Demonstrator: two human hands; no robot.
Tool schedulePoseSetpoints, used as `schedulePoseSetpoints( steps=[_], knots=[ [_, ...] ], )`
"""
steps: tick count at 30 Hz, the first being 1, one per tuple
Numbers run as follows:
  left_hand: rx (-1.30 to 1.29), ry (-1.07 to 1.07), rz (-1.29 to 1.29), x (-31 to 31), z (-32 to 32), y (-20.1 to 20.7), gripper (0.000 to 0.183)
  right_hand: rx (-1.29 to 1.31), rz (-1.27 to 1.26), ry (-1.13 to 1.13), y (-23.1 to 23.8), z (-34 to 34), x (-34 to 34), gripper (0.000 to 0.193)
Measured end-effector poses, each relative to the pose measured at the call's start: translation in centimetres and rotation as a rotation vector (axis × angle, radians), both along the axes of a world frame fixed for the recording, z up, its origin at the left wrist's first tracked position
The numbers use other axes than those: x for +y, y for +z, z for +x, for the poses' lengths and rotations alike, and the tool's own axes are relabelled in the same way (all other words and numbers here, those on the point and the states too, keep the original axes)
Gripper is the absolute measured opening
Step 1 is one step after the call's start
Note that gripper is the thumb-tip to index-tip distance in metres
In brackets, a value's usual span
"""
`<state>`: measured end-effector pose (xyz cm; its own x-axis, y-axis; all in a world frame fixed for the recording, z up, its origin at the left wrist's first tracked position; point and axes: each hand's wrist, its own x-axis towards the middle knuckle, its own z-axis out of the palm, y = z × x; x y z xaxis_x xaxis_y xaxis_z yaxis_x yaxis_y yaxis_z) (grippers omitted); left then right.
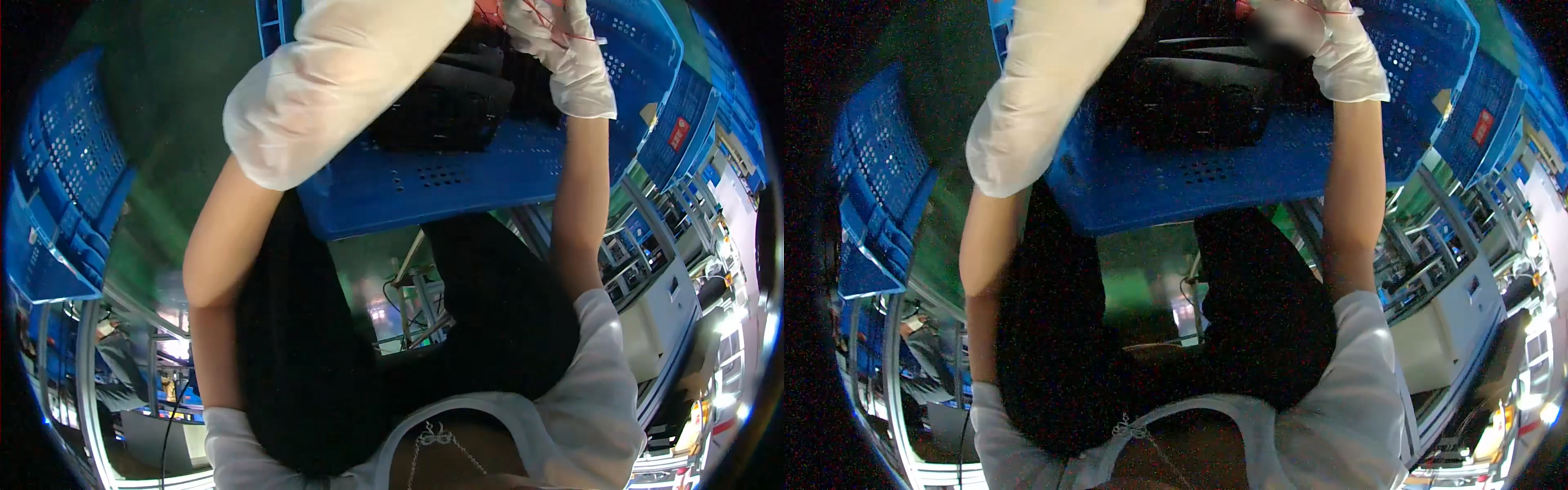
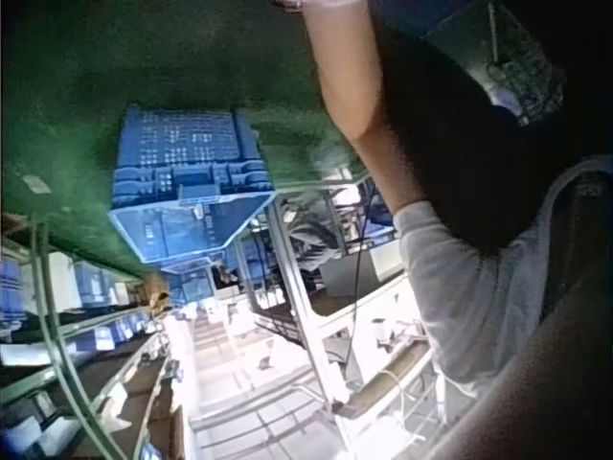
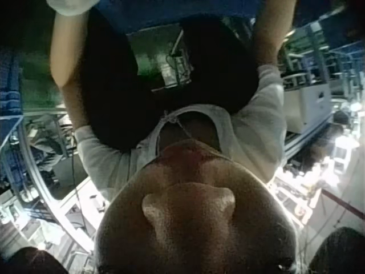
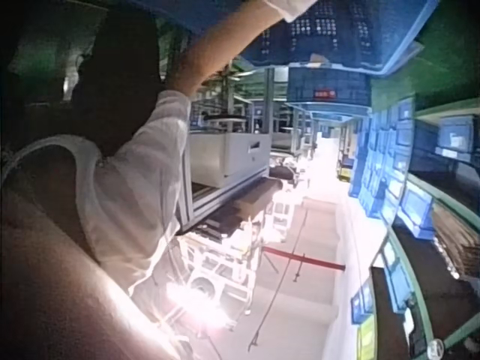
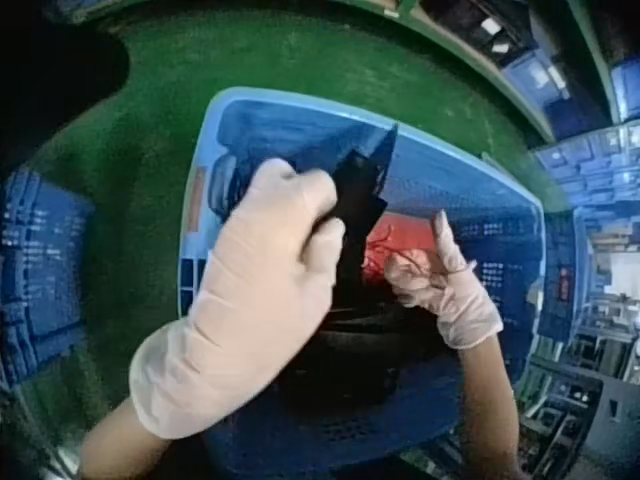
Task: Sorting and inspecting electronic power supply units from storage bins in a factory setting.
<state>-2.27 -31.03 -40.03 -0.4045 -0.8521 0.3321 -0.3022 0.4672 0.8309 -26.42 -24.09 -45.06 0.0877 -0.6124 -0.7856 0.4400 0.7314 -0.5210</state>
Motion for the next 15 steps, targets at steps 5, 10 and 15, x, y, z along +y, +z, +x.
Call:
schedulePoseSetpoints(
  steps=[5, 10, 15],
  knots=[
    [-0.342, -0.031, -0.126, 1.7, -2.5, 1.3, 0.008, -0.651, -0.515, 0.209, 0.9, 2.5, -2.5, 0.071],
    [-0.438, -0.031, -0.162, 2.3, -3.5, 0.8, 0.011, 0.187, -0.192, 0.220, 5.6, 2.2, -2.9, 0.068],
    [-0.368, 0.013, -0.254, 1.8, -3.5, 0.0, 0.015, -0.564, -0.368, -0.085, 3.7, 3.6, -3.1, 0.056]
  ],
)
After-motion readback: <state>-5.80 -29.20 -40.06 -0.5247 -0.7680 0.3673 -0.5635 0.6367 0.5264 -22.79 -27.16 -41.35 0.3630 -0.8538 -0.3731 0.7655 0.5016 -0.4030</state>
